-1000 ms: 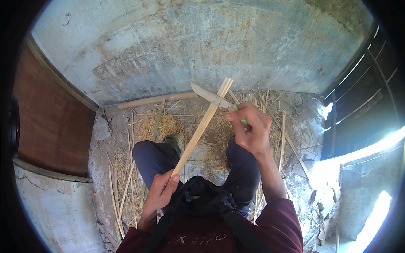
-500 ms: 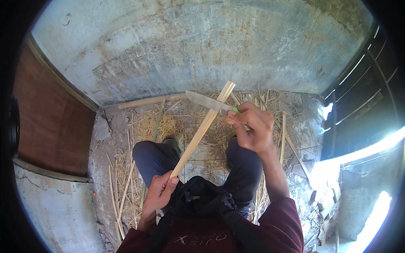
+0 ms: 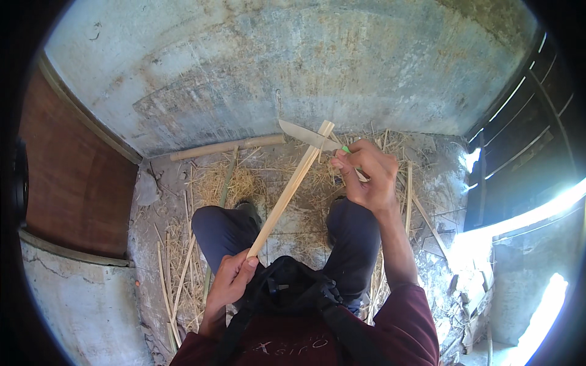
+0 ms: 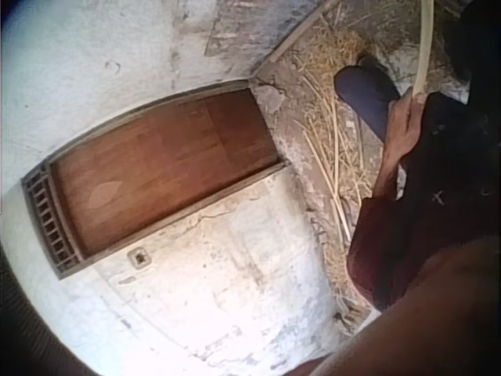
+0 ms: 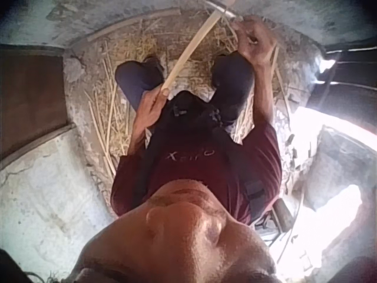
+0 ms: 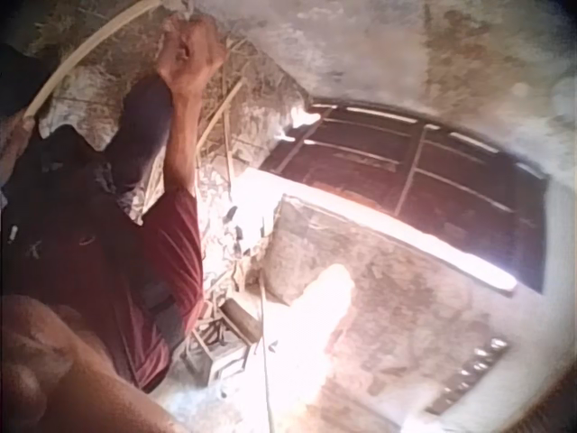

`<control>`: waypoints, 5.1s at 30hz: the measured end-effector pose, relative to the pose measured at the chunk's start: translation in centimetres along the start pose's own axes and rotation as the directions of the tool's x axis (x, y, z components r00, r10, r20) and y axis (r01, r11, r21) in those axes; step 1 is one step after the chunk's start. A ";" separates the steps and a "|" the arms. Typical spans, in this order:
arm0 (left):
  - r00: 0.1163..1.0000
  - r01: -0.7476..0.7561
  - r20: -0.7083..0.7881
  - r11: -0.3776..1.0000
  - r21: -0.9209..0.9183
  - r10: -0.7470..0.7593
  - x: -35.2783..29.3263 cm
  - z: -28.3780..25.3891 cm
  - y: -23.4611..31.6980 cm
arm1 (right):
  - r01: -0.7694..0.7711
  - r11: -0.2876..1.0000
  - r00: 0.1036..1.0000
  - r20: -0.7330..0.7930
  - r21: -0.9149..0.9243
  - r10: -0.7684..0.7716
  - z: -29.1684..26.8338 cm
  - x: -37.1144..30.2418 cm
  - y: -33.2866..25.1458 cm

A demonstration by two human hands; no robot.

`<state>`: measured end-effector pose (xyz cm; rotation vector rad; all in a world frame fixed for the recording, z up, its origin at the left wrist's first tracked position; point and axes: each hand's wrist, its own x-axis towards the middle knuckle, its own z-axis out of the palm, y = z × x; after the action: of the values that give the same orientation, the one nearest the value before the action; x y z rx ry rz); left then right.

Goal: The person uses a knife to shave layers off a wooden stick, repeatedly pulling the blade along the surface to smooth or thin it while holding the stick in their other hand.

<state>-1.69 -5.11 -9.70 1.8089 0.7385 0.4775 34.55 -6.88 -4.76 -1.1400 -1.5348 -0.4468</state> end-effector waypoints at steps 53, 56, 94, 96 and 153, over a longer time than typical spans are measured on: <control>0.999 -0.020 0.046 0.995 -0.100 0.025 0.6 -0.5 0.3 | -0.086 0.964 0.987 0.156 0.251 0.048 2.0 -1.9 -5.4; 0.998 -0.055 -0.001 0.994 -0.091 0.055 1.0 -0.1 0.4 | -0.065 0.963 0.986 0.165 0.260 0.022 2.2 -2.2 -5.4; 0.970 -0.132 -0.208 0.991 -0.005 0.128 0.9 0.4 1.5 | 0.024 0.994 0.986 0.162 0.110 -0.042 1.3 -1.1 -6.4; 0.970 -0.131 -0.208 0.991 -0.007 0.127 0.9 0.4 1.5 | 0.038 0.994 0.992 0.119 0.103 -0.050 1.5 -1.3 -6.3; 0.974 0.029 -0.228 0.996 0.084 -0.009 1.0 -0.4 0.8 | -0.120 0.974 0.991 -0.082 -0.192 0.106 2.0 -2.3 1.3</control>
<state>-1.02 -4.35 -8.83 1.8453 0.9454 0.6567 34.35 -5.72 -7.80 -1.3428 -1.3783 -0.5649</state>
